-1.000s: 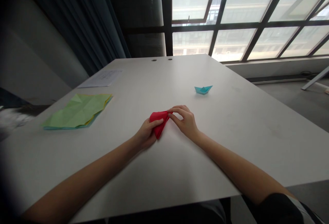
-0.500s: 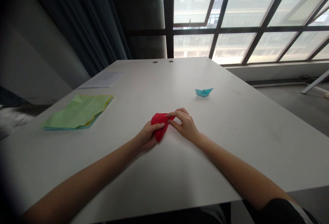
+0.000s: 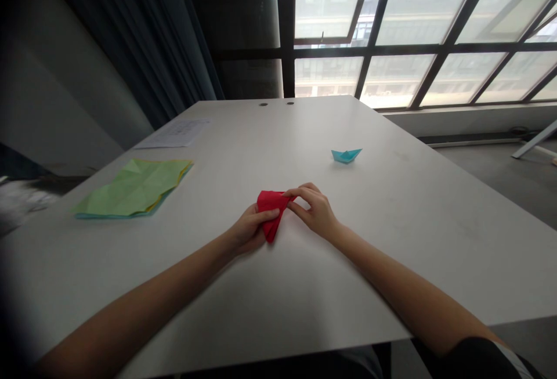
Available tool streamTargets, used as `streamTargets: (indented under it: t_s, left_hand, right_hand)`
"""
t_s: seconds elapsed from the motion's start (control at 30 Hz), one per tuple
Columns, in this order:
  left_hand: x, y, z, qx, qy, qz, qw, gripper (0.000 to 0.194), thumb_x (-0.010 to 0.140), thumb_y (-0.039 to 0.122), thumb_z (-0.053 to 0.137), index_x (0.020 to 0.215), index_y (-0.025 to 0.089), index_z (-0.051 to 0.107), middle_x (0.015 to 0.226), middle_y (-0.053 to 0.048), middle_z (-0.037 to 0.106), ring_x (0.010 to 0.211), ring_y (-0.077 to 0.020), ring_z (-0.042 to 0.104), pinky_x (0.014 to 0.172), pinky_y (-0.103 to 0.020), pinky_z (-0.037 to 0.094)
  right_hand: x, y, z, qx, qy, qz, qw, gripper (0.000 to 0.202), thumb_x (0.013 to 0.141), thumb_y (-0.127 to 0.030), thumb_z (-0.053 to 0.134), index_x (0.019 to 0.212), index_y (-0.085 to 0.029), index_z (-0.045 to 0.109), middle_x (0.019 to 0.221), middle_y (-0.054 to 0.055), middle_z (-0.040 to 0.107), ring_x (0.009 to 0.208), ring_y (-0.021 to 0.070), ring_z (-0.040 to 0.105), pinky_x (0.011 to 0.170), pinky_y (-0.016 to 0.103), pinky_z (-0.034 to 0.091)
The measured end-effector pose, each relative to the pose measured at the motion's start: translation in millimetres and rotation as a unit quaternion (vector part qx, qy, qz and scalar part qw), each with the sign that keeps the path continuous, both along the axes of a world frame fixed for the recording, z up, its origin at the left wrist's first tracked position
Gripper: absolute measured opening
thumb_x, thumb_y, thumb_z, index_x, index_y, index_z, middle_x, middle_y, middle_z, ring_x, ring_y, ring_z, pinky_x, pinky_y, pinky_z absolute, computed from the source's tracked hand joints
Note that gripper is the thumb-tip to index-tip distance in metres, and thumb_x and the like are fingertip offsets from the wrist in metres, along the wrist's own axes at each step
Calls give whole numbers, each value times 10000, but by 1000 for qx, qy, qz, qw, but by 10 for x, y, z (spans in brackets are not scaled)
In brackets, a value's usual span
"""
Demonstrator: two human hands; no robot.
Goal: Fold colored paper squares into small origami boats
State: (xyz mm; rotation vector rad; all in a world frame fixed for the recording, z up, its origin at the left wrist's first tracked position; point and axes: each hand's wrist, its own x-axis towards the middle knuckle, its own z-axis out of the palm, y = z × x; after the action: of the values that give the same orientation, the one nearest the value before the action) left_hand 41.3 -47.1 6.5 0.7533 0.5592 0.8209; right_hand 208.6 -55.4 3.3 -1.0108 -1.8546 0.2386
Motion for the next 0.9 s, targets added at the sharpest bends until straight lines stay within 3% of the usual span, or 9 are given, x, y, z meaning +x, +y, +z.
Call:
streamTargets:
  t_s: [0.33,0.47,0.57,0.7,0.8,0.9]
  left_hand:
    - [-45,15,6,13,-8,-24,1000,252,604,149,704,840,120,620,749,-32,640,675,-121,575,689,-228,445]
    - [-29,40,24,27,-29,-18,999,304,594,141,719,882,129,622,791,-33,646,708,-121,576,711,-226,434]
    - [-18,71,42,19,-33,11,999,244,624,122,698,860,119,637,795,-38,655,741,-122,585,770,-237,428]
    - [-27,115,77,3,-61,33,998,277,662,163,682,930,114,634,904,-66,661,843,-147,595,843,-262,424]
    - [-34,136,81,-3,-82,27,996,345,670,185,683,1001,121,612,991,-78,646,912,-157,587,880,-266,416]
    - [-36,150,55,5,-96,21,995,344,688,203,671,1016,119,606,998,-78,646,929,-155,584,888,-253,415]
  right_hand:
    - [-5,-18,47,-4,-8,14,1000,163,793,-261,549,939,-260,620,797,32,638,789,181,554,711,335,470]
    - [-6,2,56,-21,38,-25,999,258,783,-293,557,1040,-267,575,981,46,630,926,203,538,813,386,442]
    - [9,60,-11,-64,117,-42,990,398,796,-346,527,1182,-268,464,1180,69,537,1027,201,503,842,386,433]
    - [31,175,-178,-178,266,-12,947,352,859,-386,378,1182,-261,437,1223,87,502,1010,178,546,790,344,471]
    - [23,219,-244,-234,352,24,906,365,816,-354,460,1173,-294,418,1283,66,454,979,166,577,779,339,487]
    - [-12,191,-209,-275,378,87,880,351,779,-339,520,1119,-278,462,1204,57,530,929,166,601,774,353,495]
